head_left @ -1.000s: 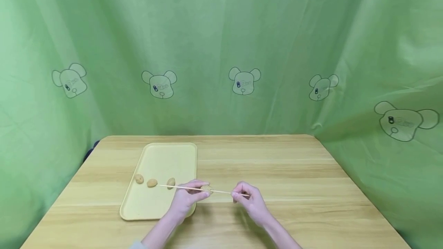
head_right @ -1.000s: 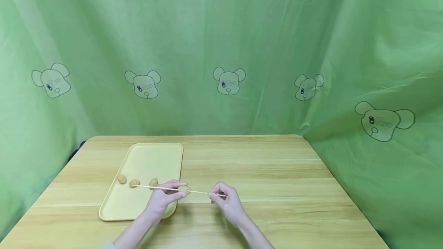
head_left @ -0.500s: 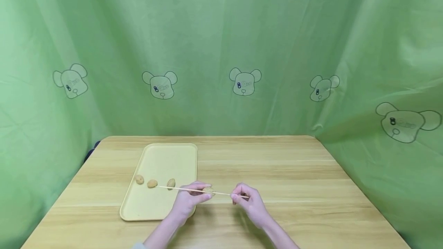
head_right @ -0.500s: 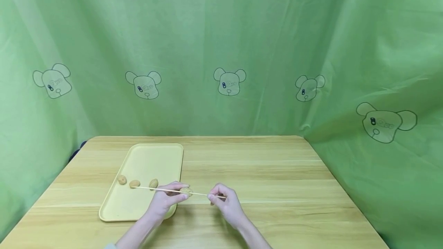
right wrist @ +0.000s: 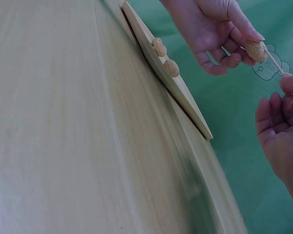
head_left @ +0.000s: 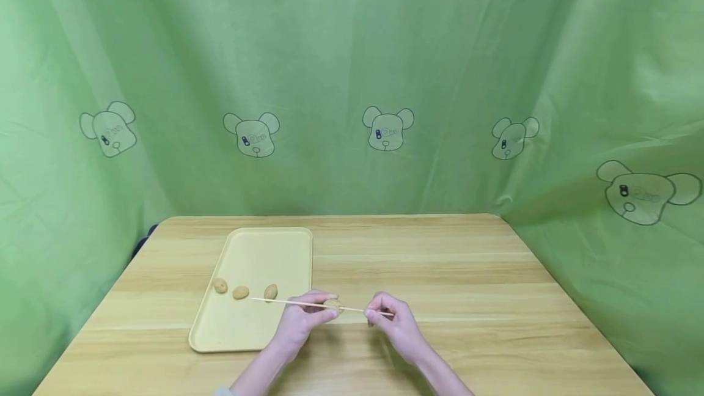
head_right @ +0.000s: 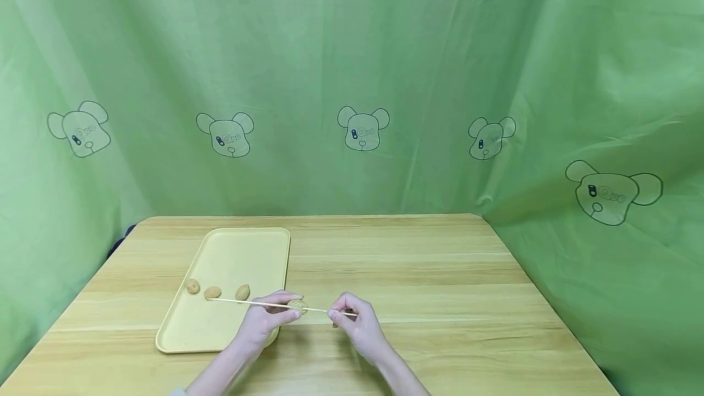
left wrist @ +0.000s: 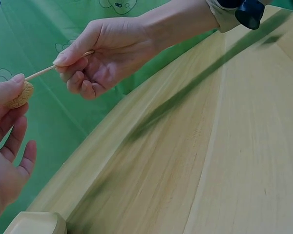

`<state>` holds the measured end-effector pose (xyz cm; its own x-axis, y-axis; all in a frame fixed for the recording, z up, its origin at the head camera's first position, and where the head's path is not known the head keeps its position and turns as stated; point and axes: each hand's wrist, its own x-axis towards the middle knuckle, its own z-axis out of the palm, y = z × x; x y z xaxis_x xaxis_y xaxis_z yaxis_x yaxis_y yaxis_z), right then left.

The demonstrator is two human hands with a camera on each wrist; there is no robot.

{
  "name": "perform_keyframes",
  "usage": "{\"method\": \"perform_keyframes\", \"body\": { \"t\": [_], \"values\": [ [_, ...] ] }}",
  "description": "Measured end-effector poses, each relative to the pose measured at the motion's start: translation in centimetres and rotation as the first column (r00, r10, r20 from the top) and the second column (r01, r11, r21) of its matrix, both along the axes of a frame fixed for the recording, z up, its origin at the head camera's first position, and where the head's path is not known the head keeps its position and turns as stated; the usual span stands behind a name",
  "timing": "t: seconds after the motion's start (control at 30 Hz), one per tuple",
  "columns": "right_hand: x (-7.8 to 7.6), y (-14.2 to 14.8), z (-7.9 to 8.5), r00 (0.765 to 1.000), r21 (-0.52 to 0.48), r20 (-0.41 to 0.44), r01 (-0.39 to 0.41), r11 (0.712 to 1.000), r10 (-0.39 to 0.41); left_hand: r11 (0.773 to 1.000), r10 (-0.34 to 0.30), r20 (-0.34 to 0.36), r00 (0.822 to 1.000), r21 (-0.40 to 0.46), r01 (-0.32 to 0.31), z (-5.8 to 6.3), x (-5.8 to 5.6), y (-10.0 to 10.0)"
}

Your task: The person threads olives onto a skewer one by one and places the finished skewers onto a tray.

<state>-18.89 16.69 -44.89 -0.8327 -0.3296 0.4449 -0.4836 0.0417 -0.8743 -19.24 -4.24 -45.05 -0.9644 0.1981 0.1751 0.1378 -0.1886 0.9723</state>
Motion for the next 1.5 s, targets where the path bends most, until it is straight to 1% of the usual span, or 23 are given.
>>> {"method": "perform_keyframes", "body": {
  "t": [0.23,0.5,0.8,1.0,1.13,1.3,1.4,1.5],
  "values": [
    [-0.1,-0.1,0.0,1.0,-0.002,-0.006,0.002,1.0,-0.002,1.0,0.013,0.02,1.0,-0.002,-0.013,0.1,0.1,0.2],
    [-0.1,-0.1,0.0,1.0,-0.005,-0.005,0.001,1.0,-0.001,1.0,0.01,0.032,0.999,-0.007,-0.01,0.3,0.2,0.3],
    [-0.1,-0.3,-0.3,1.0,-0.01,0.005,-0.016,1.0,0.016,1.0,0.0,0.032,0.999,-0.002,0.0,0.1,0.2,0.3],
    [0.0,0.2,-0.5,1.0,0.029,0.01,0.005,1.0,-0.005,0.999,-0.026,0.014,1.0,-0.033,0.027,-0.1,0.4,0.3],
    [0.0,0.7,-0.3,1.0,0.06,0.01,0.008,0.998,-0.009,0.999,-0.032,0.026,0.999,-0.041,0.033,-0.1,0.4,0.4],
    [-0.1,0.9,0.1,0.999,0.112,0.047,-0.022,0.993,0.017,0.999,-0.032,0.051,0.998,-0.026,0.033,0.1,0.3,0.6],
    [-0.1,1.0,0.2,0.997,0.115,0.062,-0.049,0.992,0.042,0.999,-0.042,0.054,0.998,-0.017,0.043,0.1,0.2,0.7],
    [0.0,0.9,0.3,0.997,0.112,0.069,-0.049,0.992,0.042,0.999,-0.052,0.046,0.998,-0.007,0.053,0.1,0.1,0.7]
  ]
}}
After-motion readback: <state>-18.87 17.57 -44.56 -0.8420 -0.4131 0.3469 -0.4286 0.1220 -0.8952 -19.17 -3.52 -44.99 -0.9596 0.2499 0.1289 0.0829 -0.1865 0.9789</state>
